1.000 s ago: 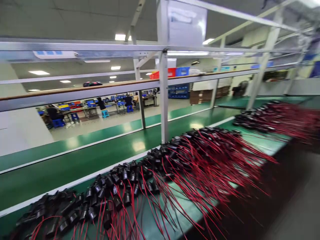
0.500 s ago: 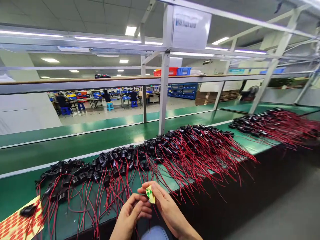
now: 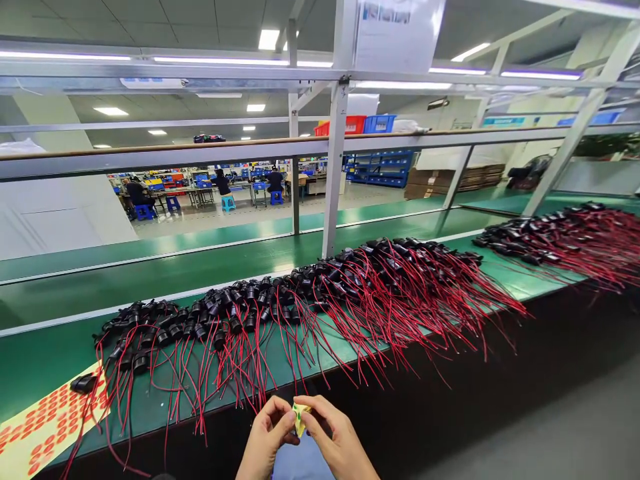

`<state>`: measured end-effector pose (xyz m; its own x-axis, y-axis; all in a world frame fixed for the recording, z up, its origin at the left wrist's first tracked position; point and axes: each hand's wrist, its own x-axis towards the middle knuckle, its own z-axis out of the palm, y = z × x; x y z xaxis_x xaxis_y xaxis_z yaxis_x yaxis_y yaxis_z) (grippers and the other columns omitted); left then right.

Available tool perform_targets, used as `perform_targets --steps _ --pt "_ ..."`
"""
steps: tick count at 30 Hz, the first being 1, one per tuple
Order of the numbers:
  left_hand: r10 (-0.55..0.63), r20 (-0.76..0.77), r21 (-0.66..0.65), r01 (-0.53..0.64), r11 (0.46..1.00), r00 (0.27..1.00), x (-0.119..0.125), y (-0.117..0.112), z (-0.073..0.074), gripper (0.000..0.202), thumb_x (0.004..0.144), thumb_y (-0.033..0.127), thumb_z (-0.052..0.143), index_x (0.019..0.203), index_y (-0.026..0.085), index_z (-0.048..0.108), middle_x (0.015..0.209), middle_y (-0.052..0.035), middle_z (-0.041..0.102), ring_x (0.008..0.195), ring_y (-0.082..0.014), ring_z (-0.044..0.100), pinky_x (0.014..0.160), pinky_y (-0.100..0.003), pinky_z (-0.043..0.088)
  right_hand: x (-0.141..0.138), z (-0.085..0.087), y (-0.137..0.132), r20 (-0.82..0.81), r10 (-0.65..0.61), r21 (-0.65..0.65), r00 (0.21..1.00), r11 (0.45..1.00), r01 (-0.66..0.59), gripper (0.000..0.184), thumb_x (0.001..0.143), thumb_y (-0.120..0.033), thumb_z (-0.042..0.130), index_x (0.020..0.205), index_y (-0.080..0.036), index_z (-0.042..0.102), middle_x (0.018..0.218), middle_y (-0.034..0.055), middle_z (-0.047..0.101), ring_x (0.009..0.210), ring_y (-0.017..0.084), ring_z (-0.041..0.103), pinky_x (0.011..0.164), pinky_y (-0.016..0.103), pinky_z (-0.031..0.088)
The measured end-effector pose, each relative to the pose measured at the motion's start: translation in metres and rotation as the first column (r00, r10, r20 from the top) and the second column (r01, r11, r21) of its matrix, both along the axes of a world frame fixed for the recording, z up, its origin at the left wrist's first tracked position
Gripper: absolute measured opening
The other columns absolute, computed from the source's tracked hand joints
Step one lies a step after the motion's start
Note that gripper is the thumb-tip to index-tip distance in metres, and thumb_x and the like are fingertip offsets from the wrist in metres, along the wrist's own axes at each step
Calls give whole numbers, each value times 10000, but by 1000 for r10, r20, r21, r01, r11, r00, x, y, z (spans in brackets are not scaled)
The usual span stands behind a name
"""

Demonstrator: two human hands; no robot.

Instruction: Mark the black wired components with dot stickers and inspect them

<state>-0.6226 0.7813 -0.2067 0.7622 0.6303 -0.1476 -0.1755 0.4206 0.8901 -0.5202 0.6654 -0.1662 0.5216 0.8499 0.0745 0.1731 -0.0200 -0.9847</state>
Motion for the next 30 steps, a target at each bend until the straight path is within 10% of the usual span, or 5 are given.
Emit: perform_targets --steps 8,16,23,30 --pt "-22 9 -24 22 999 1000 -1 -11 -6 494 602 545 901 714 161 612 602 18 610 564 -105 542 505 -210 456 3 -5 -5 -83 -43 -42 996 998 39 477 866 -645 629 892 -174 698 791 47 680 726 203 615 662 289 485" --pt "-71 6 -145 71 987 997 -4 -7 4 532 552 468 953 898 151 703 892 -75 716 789 -138 665 783 -270 527 13 2 -5 -83 -57 -10 995 998 57 421 858 -606 665 816 -187 663 747 12 632 696 174 564 651 267 463" --pt "74 -38 219 -64 974 997 -19 43 40 396 678 484 862 854 171 695 835 -39 692 786 -166 649 788 -297 528 32 10 24 -132 -11 -8 991 1000 10 446 832 -651 670 865 -206 665 733 -6 603 623 151 537 565 251 447" --pt "238 -152 679 -73 730 959 -9 120 71 141 860 199 605 900 207 740 905 -53 737 860 -213 663 834 -327 488 57 2 52 -133 25 -23 991 999 -28 515 778 -704 693 965 -226 731 817 49 700 708 210 631 629 293 533"
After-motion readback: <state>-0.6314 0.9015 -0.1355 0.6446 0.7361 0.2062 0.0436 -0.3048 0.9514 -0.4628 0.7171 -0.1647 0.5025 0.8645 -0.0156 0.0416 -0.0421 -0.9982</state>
